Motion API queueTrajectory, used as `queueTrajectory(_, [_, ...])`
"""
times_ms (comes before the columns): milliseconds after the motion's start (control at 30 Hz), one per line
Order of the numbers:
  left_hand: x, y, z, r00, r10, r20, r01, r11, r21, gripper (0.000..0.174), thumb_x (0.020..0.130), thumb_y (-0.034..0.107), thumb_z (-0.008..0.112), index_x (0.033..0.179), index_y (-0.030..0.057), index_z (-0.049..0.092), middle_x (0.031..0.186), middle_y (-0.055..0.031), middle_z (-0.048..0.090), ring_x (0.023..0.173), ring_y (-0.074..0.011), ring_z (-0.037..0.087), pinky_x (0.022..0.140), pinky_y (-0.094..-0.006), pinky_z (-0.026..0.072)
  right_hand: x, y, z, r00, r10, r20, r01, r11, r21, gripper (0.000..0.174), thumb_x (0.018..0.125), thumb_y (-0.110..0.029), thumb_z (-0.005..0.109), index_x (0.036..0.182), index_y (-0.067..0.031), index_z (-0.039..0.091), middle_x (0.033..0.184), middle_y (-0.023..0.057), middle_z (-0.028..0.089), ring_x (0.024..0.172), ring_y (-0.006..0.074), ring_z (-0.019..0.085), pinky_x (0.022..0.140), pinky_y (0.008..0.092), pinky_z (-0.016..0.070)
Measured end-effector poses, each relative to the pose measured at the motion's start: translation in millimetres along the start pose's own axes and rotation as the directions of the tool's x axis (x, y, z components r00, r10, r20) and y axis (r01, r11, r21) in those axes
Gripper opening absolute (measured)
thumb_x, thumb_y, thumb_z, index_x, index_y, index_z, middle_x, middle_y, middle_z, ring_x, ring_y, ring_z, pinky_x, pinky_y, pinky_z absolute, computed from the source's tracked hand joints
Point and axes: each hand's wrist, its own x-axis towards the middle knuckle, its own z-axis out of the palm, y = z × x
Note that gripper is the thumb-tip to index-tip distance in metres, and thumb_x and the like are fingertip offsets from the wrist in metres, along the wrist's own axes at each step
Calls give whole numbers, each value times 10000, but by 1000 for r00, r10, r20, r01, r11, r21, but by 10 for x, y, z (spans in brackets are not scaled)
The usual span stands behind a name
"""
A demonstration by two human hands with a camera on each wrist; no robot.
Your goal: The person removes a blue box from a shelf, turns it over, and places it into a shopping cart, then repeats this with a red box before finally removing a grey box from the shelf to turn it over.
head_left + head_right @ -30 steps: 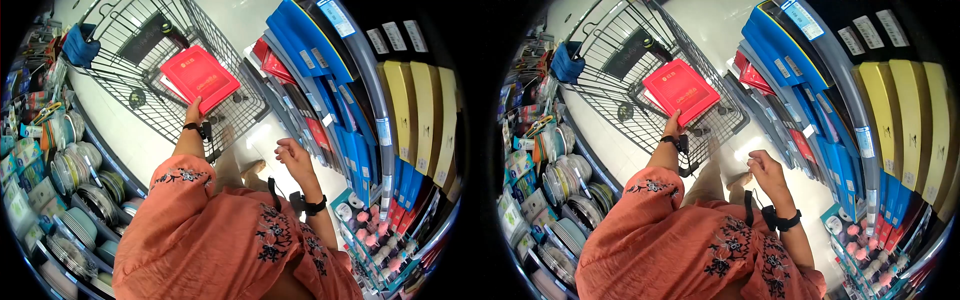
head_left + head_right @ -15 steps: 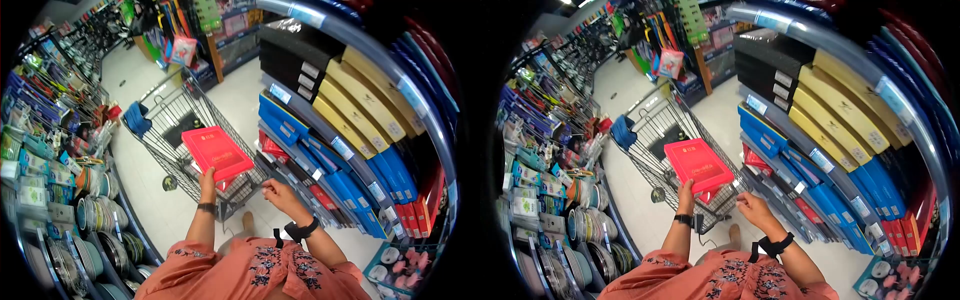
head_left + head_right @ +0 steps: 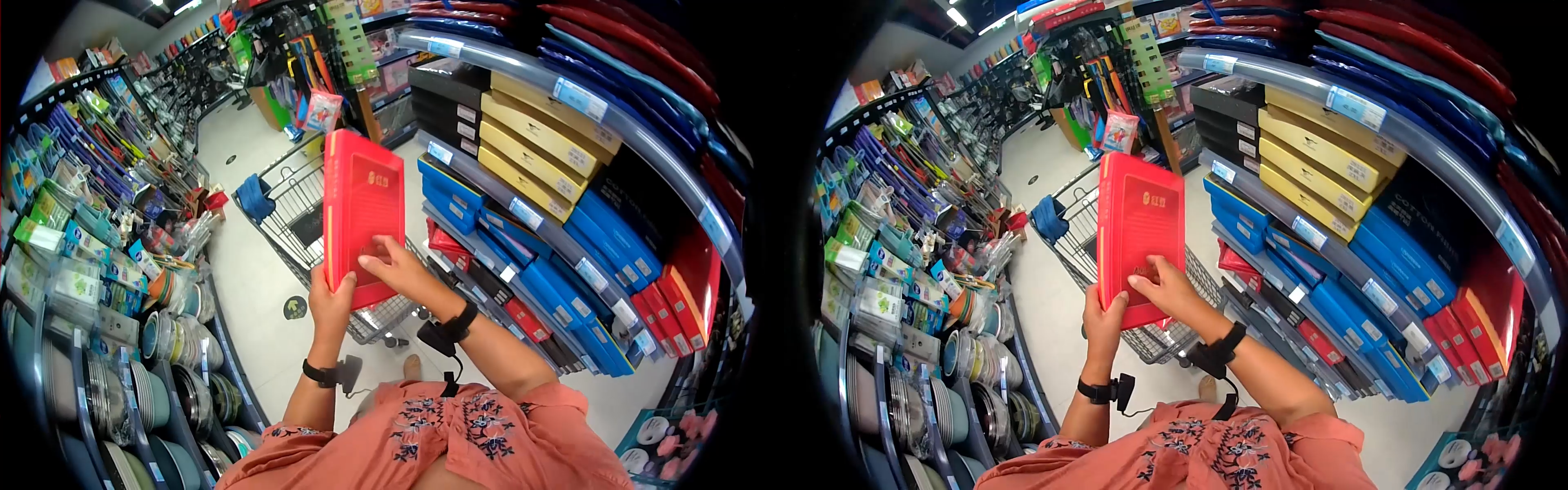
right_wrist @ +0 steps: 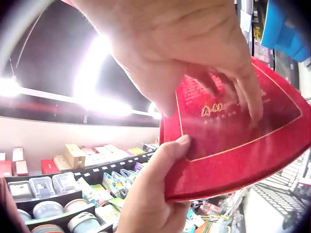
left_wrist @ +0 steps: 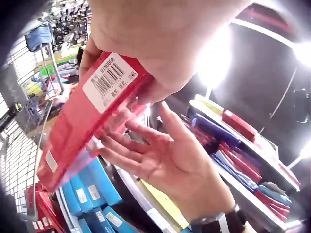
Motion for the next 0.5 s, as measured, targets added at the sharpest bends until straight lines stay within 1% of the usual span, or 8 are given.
queueTrajectory(67, [-133,178,21,991,129,-19,-124,978,166,362,865,156,730,1163,0,595,1019,-143,674,886,-248,685,786,-351,538,-67,-94,66,1000,9,-27,-6,996,91,695,940,-346,722,1405,90,445,1254,238,623,1149,283,641,988,376,517])
queueTrajectory(133, [-246,346,49,960,277,-47,-259,938,229,361,830,140,741,1140,16,602,1010,-154,653,882,-314,673,774,-393,538,-192,-285,95,998,16,-63,0,969,249,732,931,-353,736,1422,89,422,1256,203,619,1177,254,621,997,354,506])
queueTrajectory(200, [-330,531,16,929,368,-24,-345,890,299,370,809,138,751,1126,14,603,995,-156,643,873,-337,664,762,-417,538,-399,-563,53,996,-90,-22,91,906,414,732,924,-363,746,1413,77,423,1243,171,616,1172,219,605,979,341,504])
queueTrajectory(233, [-379,588,-15,885,464,41,-438,799,412,439,807,86,744,1205,1,580,1051,-177,656,904,-351,661,799,-412,540,-474,-668,24,989,-149,-9,134,859,493,732,921,-368,751,1408,70,424,1237,155,614,1170,202,597,971,334,503])
queueTrajectory(333, [-528,705,-47,775,613,154,-587,608,535,469,768,66,747,1198,-7,575,1033,-175,633,917,-371,626,787,-432,520,-618,-677,-33,989,-147,1,130,878,461,612,928,-337,749,1346,27,490,1192,125,625,1112,166,603,926,325,506])
queueTrajectory(367, [-592,761,-48,768,614,182,-601,593,535,518,748,70,769,1215,-19,564,1037,-182,609,948,-377,596,804,-451,494,-697,-705,-31,985,-167,-50,172,883,437,478,940,-293,738,1274,-2,557,1136,87,650,1037,130,612,883,315,513])
queueTrajectory(467, [-790,997,-43,686,690,231,-684,504,527,588,742,94,798,1258,-27,543,1084,-196,588,983,-386,583,844,-468,478,-948,-930,-74,984,-169,-54,171,825,538,385,950,-242,714,1235,-12,597,1095,57,674,989,116,629,862,299,519])
queueTrajectory(500, [-855,1030,-43,680,679,278,-703,493,513,682,735,142,832,1309,-42,512,1152,-208,568,1021,-392,566,892,-472,463,-999,-928,-109,992,-109,-67,128,830,543,345,944,-192,698,1222,-7,609,1088,43,682,974,110,636,853,293,526])
